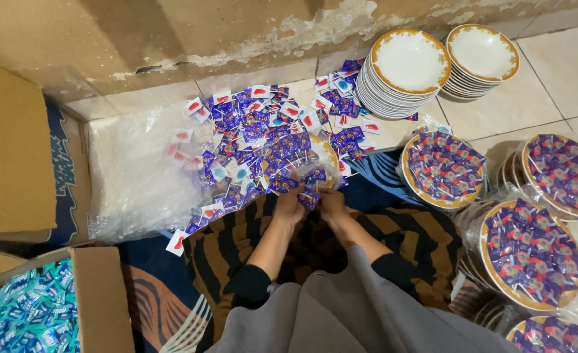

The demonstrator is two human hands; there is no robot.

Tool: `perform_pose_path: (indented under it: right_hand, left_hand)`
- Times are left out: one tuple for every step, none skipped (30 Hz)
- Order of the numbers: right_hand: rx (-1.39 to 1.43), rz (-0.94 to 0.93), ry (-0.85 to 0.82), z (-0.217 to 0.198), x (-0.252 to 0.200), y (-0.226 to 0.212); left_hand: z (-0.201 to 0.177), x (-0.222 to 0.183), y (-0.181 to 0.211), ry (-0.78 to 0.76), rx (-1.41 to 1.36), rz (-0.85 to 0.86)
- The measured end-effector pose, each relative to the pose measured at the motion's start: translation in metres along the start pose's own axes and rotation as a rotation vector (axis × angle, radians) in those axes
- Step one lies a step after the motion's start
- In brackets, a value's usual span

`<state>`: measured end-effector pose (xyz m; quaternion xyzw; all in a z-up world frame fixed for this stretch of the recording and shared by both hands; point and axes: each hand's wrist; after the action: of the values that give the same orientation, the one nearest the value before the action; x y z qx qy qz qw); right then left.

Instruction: The person picks up small purple and white packets from the floor and arranges them in a circular pattern on white plates.

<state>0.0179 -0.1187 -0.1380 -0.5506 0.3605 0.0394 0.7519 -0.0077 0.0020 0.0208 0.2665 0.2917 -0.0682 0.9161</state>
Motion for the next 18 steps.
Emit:
perform_pose_path:
  right_hand:
    - [0.001,0.000,0.001,0.004,0.001,-0.001]
    - [-0.003,-0.004,0.010,0.009,0.003,-0.003]
    - [-0.007,-0.007,0.020,0.013,0.006,-0.006]
    - [-0.008,-0.006,0.019,0.017,0.007,-0.006]
    - [-0.016,-0.007,0.034,0.022,0.009,-0.006]
    - [-0.024,-0.008,0.048,0.027,0.010,-0.006]
    - [-0.025,-0.007,0.045,0.031,0.011,-0.006]
    - [-0.033,-0.010,0.058,0.037,0.013,-0.008]
    - [-0.040,-0.013,0.070,0.043,0.015,-0.009]
    - [-0.041,-0.014,0.068,0.048,0.016,-0.010]
    - [-0.048,-0.017,0.082,0.053,0.018,-0.012]
    - [-0.056,-0.019,0.097,0.056,0.019,-0.013]
    - [-0.057,-0.019,0.096,0.060,0.015,-0.015]
    - [-0.145,-0.031,0.141,0.063,0.012,-0.019]
    - [-0.232,-0.043,0.186,0.067,0.009,-0.023]
    - [-0.232,-0.042,0.184,0.072,-0.008,-0.039]
    - [-0.201,0.027,0.210,0.077,-0.025,-0.055]
    - [-0.168,0.093,0.235,0.082,-0.040,-0.072]
  left_hand:
    - [-0.005,0.000,-0.001,-0.001,0.001,-0.001]
    - [-0.010,0.001,-0.002,-0.014,-0.033,-0.061]
    - [-0.014,0.003,-0.003,-0.028,-0.066,-0.122]
    - [-0.015,0.004,-0.002,-0.027,-0.066,-0.121]
    - [-0.017,0.006,-0.001,-0.023,-0.082,-0.167]
    - [-0.018,0.008,0.001,-0.020,-0.098,-0.213]
    - [-0.031,0.021,-0.006,-0.019,-0.100,-0.211]
    - [-0.044,0.034,-0.012,-0.020,-0.107,-0.226]
    - [-0.057,0.047,-0.019,-0.021,-0.115,-0.241]
    - [-0.069,0.056,-0.024,-0.021,-0.115,-0.240]
    - [-0.081,0.065,-0.030,-0.018,-0.104,-0.252]
    - [-0.093,0.074,-0.037,-0.014,-0.093,-0.265]
    - [-0.084,0.062,-0.030,-0.014,-0.094,-0.264]
    - [-0.075,0.052,-0.022,-0.015,-0.088,-0.262]
    - [-0.065,0.042,-0.015,-0.016,-0.083,-0.259]
    - [-0.063,0.039,-0.013,-0.015,-0.083,-0.258]
    - [-0.061,0.037,-0.011,-0.007,-0.075,-0.257]
    - [-0.057,0.035,-0.008,-0.001,-0.067,-0.255]
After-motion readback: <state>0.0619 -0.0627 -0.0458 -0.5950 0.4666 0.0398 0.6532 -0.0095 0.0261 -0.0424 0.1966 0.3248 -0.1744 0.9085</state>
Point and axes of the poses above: each hand's wrist, its own x-axis towards the middle knuckle, its own z-axis out of the palm, y = z × x, and after that the axes turned 2 degrees about -y, right-handed
